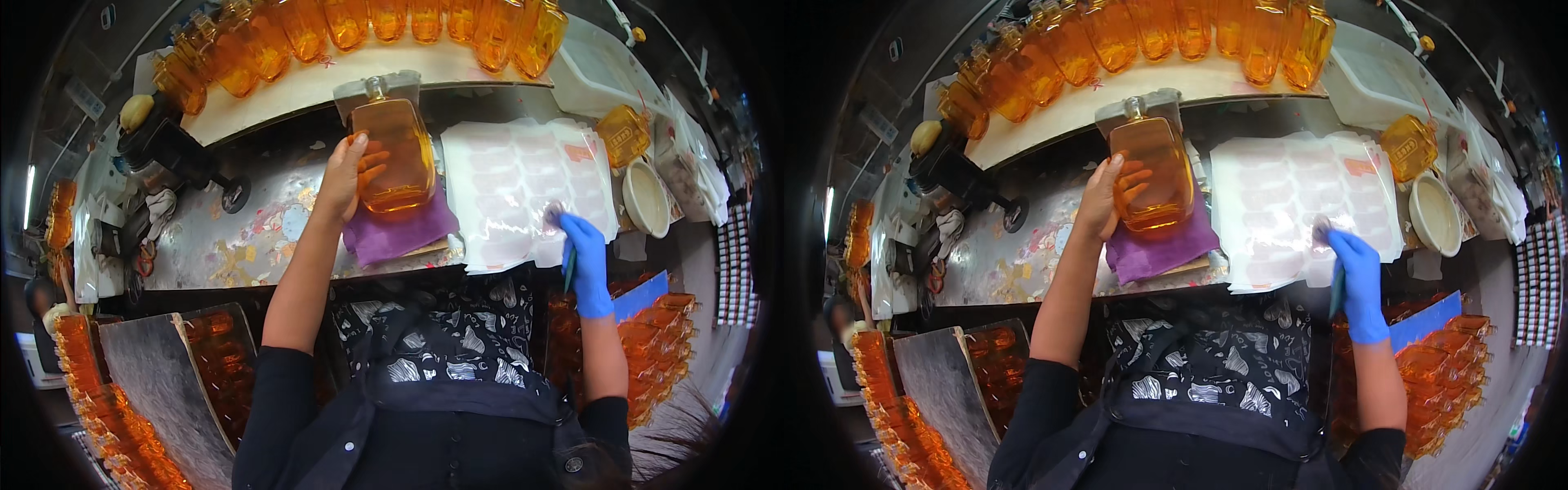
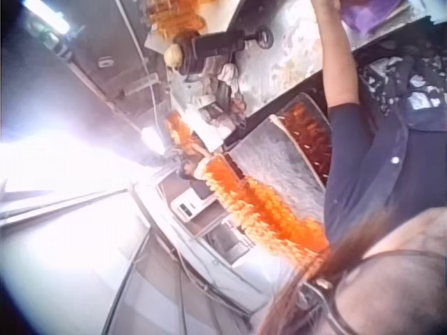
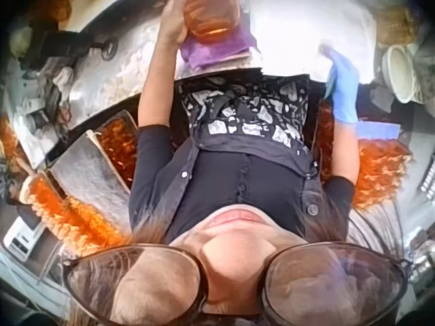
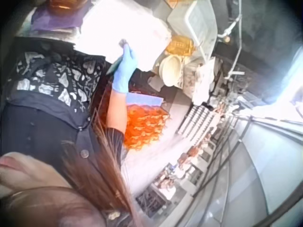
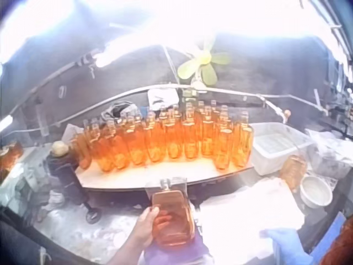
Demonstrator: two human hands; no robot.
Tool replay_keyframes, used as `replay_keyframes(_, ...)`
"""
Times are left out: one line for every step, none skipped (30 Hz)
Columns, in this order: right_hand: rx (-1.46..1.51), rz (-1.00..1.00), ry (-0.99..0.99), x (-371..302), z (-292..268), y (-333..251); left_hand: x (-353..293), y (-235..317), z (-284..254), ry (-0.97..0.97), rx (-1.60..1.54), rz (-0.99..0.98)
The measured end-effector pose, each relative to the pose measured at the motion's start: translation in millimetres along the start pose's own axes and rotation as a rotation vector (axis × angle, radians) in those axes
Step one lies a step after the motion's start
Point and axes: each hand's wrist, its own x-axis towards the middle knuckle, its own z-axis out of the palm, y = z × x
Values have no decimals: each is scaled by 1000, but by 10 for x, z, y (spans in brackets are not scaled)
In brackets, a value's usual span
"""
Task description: The person picks up amber-colored plastic bottles from a tray, wipes them with a cloth, and applies a rectangular label to the front of each bottle. They smooth the label with their gloved fingers and place the finished bottle onto a metal counter. The process is repeated for multiple bottles in a continuous sequence.
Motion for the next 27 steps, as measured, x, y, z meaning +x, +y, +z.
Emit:
replay_keyframes(77, 0, -48, 82, 165, -143, 10, -11, 8, 10, 5, 4)
replay_keyframes(83, -20, -107, 113, 397, -370, 10, -16, 0, 26, 16, 12)
replay_keyframes(49, -130, -126, 172, 617, -518, 14, -24, 4, 36, 16, 13)
replay_keyframes(17, -241, -142, 231, 840, -672, 6, -15, 13, 37, 17, 9)
replay_keyframes(125, -442, -225, 290, 1078, -771, -2, -9, 31, 36, 18, 2)
replay_keyframes(142, -576, -307, 318, 1312, -899, -23, 6, 20, 45, 23, -1)
replay_keyframes(80, -714, -355, 367, 1477, -949, -32, 19, 26, 34, 13, -14)
replay_keyframes(47, -842, -437, 432, 1632, -952, -35, 28, 30, 24, 4, -29)
replay_keyframes(-41, -993, -495, 502, 1759, -945, -27, 34, 25, 13, -6, -43)
replay_keyframes(-130, -1144, -560, 564, 1866, -909, 1, 26, -33, 3, -28, -49)
replay_keyframes(-218, -1215, -528, 601, 1930, -809, 54, 9, -107, -11, -51, -55)
replay_keyframes(-306, -1284, -495, 621, 1972, -708, 101, -2, -154, -26, -73, -61)
replay_keyframes(-422, -1343, -466, 637, 1972, -629, 109, 37, -152, -17, -91, -20)
replay_keyframes(-479, -1336, -449, 610, 1941, -595, 102, 99, -96, -15, -112, 15)
replay_keyframes(-537, -1329, -431, 577, 1909, -567, 109, 130, -49, -14, -133, 49)
replay_keyframes(-587, -1326, -417, 549, 1889, -550, 128, 132, -26, 5, -57, 82)
replay_keyframes(-672, -1349, -378, 524, 1867, -541, 154, 123, 2, 24, 19, 114)
replay_keyframes(-727, -1356, -364, 504, 1850, -515, 171, 115, 28, 42, 95, 146)
replay_keyframes(-782, -1362, -345, 484, 1834, -491, 173, 120, 55, 47, 103, 153)
replay_keyframes(-836, -1368, -327, 466, 1822, -469, 167, 124, 82, 52, 110, 161)
replay_keyframes(-832, -1350, -318, 449, 1814, -455, 172, 119, 97, 56, 117, 168)
replay_keyframes(-827, -1333, -309, 428, 1813, -453, 191, 103, 89, 60, 117, 173)
replay_keyframes(-822, -1316, -302, 410, 1814, -451, 216, 76, 74, 64, 117, 178)
replay_keyframes(-816, -1299, -295, 398, 1817, -445, 233, 58, 65, 69, 117, 183)
replay_keyframes(-620, -1236, -230, 420, 1832, -369, 240, 64, 78, 73, 100, 180)
replay_keyframes(-425, -1167, -167, 451, 1872, -269, 240, 85, 100, 78, 82, 177)
replay_keyframes(-324, -984, -155, 449, 1874, -226, 242, 97, 112, 84, 65, 174)
